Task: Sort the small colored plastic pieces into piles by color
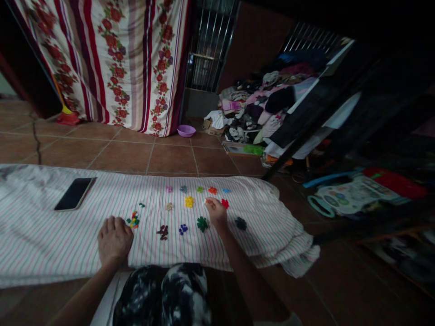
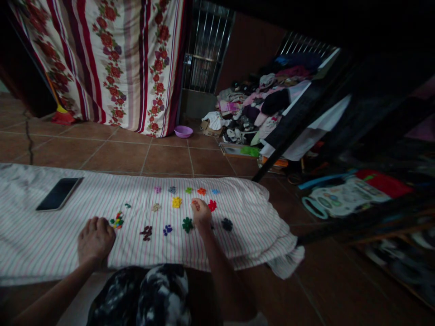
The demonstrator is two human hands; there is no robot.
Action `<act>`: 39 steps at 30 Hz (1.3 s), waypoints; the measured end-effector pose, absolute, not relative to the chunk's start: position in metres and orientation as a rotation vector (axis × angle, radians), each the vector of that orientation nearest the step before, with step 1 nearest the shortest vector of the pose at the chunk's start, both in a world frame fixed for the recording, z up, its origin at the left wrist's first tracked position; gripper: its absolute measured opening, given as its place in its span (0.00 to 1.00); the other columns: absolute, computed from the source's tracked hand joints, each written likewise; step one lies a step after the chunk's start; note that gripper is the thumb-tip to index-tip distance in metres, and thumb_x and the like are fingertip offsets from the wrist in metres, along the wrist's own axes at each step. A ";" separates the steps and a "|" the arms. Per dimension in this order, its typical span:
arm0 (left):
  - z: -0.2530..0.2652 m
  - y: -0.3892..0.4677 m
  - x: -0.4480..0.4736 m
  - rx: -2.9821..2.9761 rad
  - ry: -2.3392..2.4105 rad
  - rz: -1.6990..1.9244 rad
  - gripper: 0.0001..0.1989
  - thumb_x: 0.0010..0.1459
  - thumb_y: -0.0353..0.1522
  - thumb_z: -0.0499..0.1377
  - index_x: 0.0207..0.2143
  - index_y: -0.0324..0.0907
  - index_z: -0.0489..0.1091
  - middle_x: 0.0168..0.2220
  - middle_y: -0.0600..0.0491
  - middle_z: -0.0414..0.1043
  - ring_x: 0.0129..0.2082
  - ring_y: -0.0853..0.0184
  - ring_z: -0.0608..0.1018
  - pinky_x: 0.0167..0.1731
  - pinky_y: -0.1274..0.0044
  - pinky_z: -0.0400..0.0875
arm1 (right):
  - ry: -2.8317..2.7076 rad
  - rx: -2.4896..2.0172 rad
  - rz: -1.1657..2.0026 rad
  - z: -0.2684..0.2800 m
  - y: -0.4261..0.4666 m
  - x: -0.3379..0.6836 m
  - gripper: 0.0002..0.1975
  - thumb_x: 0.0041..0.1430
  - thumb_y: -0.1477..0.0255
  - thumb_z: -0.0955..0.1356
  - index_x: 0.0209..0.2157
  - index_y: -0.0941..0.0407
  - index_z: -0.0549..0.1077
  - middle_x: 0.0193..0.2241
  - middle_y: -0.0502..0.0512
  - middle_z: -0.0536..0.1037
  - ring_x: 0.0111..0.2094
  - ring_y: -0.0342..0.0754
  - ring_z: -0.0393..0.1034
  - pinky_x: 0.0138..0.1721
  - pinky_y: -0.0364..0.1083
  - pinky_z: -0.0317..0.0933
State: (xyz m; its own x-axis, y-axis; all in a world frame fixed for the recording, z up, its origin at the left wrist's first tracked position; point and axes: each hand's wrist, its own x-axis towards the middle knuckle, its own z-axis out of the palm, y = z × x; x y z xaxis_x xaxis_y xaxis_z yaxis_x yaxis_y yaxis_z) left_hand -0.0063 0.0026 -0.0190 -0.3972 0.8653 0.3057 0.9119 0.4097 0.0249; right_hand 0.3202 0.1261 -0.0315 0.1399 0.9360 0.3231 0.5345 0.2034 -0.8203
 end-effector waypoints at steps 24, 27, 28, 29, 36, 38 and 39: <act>-0.021 0.004 -0.005 -1.547 -2.440 -0.304 0.13 0.62 0.33 0.45 0.40 0.37 0.67 0.49 0.39 0.68 0.54 0.53 0.67 0.48 0.67 0.61 | -1.761 -1.887 0.224 -0.013 0.184 0.371 0.13 0.56 0.73 0.63 0.37 0.54 0.78 0.35 0.54 0.80 0.37 0.48 0.72 0.40 0.43 0.62; -0.023 0.005 -0.006 -1.538 -2.437 -0.304 0.13 0.62 0.32 0.45 0.40 0.37 0.67 0.50 0.39 0.68 0.54 0.53 0.67 0.48 0.66 0.61 | -1.769 -2.007 0.192 -0.011 0.195 0.376 0.14 0.57 0.73 0.63 0.39 0.54 0.79 0.36 0.55 0.80 0.38 0.48 0.72 0.39 0.43 0.61; -0.023 0.005 -0.006 -1.540 -2.434 -0.306 0.13 0.62 0.32 0.45 0.40 0.36 0.67 0.50 0.39 0.68 0.54 0.53 0.67 0.49 0.66 0.60 | -1.774 -2.041 0.187 -0.011 0.199 0.377 0.14 0.58 0.73 0.62 0.39 0.54 0.79 0.36 0.56 0.80 0.38 0.48 0.72 0.38 0.42 0.61; -0.024 0.005 -0.006 -1.544 -2.433 -0.307 0.14 0.62 0.32 0.45 0.41 0.36 0.67 0.50 0.38 0.68 0.54 0.53 0.67 0.49 0.66 0.60 | -1.783 -2.069 0.185 -0.012 0.202 0.377 0.14 0.58 0.73 0.62 0.39 0.54 0.79 0.36 0.56 0.80 0.37 0.48 0.73 0.37 0.42 0.61; -0.026 0.007 -0.007 -1.536 -2.454 -0.297 0.15 0.62 0.32 0.45 0.43 0.35 0.67 0.51 0.38 0.67 0.55 0.53 0.67 0.49 0.66 0.61 | -1.895 -2.148 0.202 -0.016 0.217 0.373 0.15 0.60 0.74 0.62 0.40 0.54 0.79 0.37 0.55 0.81 0.38 0.48 0.74 0.36 0.42 0.60; -0.028 0.007 -0.007 -1.536 -2.447 -0.291 0.15 0.63 0.32 0.45 0.43 0.35 0.67 0.52 0.37 0.68 0.55 0.52 0.67 0.49 0.66 0.61 | -1.910 -2.159 0.199 -0.017 0.220 0.372 0.15 0.60 0.74 0.61 0.40 0.54 0.79 0.38 0.56 0.81 0.38 0.48 0.74 0.36 0.42 0.60; -0.029 0.007 -0.007 -1.536 -2.443 -0.289 0.15 0.62 0.32 0.45 0.44 0.35 0.67 0.52 0.37 0.68 0.56 0.52 0.67 0.50 0.65 0.61 | -1.913 -2.163 0.197 -0.017 0.220 0.371 0.15 0.60 0.75 0.61 0.41 0.55 0.79 0.38 0.56 0.81 0.38 0.49 0.74 0.36 0.42 0.60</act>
